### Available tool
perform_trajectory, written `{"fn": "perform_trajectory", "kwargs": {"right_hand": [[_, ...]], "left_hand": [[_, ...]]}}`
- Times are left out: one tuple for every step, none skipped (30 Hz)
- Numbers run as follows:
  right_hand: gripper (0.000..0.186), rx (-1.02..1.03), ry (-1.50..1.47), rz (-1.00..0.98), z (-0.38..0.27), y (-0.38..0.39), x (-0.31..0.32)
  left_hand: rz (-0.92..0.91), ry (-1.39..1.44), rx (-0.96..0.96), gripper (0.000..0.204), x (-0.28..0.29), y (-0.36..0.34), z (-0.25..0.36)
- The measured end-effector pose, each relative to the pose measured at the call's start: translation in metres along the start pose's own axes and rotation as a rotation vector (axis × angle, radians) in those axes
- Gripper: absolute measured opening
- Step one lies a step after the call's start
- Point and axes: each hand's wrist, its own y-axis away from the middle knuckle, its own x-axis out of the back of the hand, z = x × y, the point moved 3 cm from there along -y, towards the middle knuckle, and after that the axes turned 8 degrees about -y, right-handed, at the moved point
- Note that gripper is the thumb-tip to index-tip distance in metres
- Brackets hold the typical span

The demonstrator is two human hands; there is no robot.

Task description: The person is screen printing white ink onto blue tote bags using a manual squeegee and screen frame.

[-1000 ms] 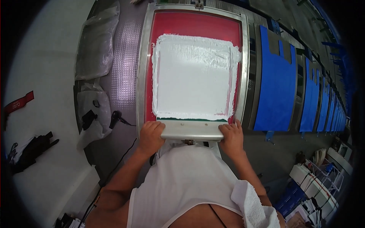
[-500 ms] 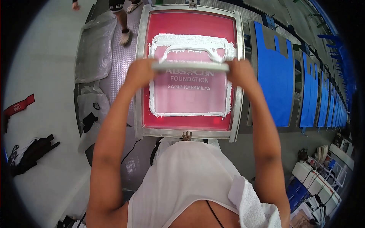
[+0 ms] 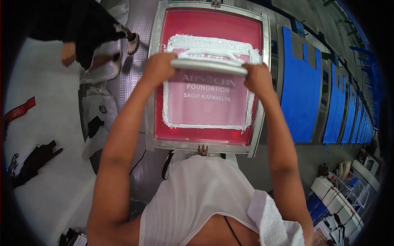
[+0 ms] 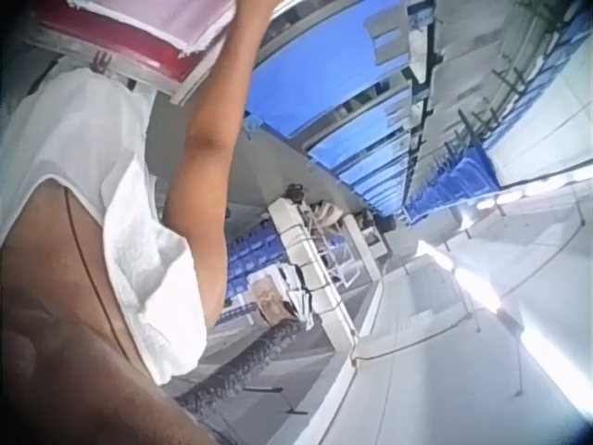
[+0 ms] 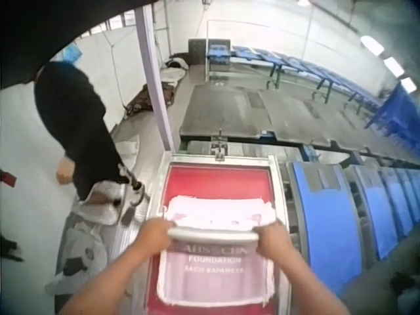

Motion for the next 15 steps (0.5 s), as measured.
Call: {"fn": "perform_trajectory", "kwargs": {"right_hand": [[0.036, -0.026, -0.004, -0.04, 0.008, -0.024, 0.006], [0.034, -0.066, 0.001, -0.085, 0.014, -0.042, 0.01], [0.037, -0.047, -0.035, -0.117, 0.018, -0.057, 0.017], [0.039, -0.047, -0.049, -0.135, 0.02, -0.065, 0.023], [0.045, -0.052, -0.075, -0.127, 0.02, -0.071, 0.03], [0.045, -0.008, -0.092, -0.12, 0.02, -0.073, 0.039], [0.046, 0.012, -0.129, -0.161, 0.019, -0.076, 0.047], [0.047, 0.016, -0.143, -0.215, 0.018, -0.079, 0.057], [0.043, 0.029, -0.171, -0.164, 0.017, -0.08, 0.068], [0.042, -0.045, -0.275, -0.277, 0.021, -0.084, 0.077], [0.041, 0.02, -0.247, -0.227, 0.019, -0.089, 0.083], [0.041, 0.101, -0.211, -0.16, 0.019, -0.095, 0.091], [0.042, 0.082, -0.154, -0.128, 0.02, -0.102, 0.091], [0.042, 0.111, -0.168, -0.151, 0.022, -0.108, 0.088], [0.042, 0.098, -0.16, -0.164, 0.024, -0.114, 0.083]], "left_hand": [[-0.016, -0.033, -0.002, 0.015, 0.003, -0.022, -0.004], [-0.058, -0.03, 0.017, 0.02, 0.007, -0.039, -0.009], [-0.121, 0.028, 0.001, 0.029, 0.012, -0.055, -0.012], [-0.142, 0.015, 0.022, 0.029, 0.016, -0.062, -0.012], [-0.164, 0.005, 0.017, 0.031, 0.021, -0.07, -0.012], [-0.204, -0.003, 0.009, 0.034, 0.027, -0.073, -0.01], [-0.222, -0.005, -0.012, 0.039, 0.035, -0.074, -0.008], [-0.164, 0.003, -0.01, 0.039, 0.045, -0.074, -0.006], [-0.096, -0.023, 0.032, 0.044, 0.057, -0.071, -0.004], [-0.03, -0.048, 0.072, 0.049, 0.067, -0.064, -0.001], [0.263, -0.081, 0.059, 0.053, 0.082, -0.053, 0.006], [0.27, -0.081, 0.102, 0.053, 0.086, -0.035, 0.01], [0.325, -0.054, 0.096, 0.052, 0.09, -0.013, 0.017], [0.429, -0.035, 0.028, 0.05, 0.092, 0.014, 0.026], [0.259, 0.108, 0.13, 0.04, 0.078, 0.049, 0.036]]}}
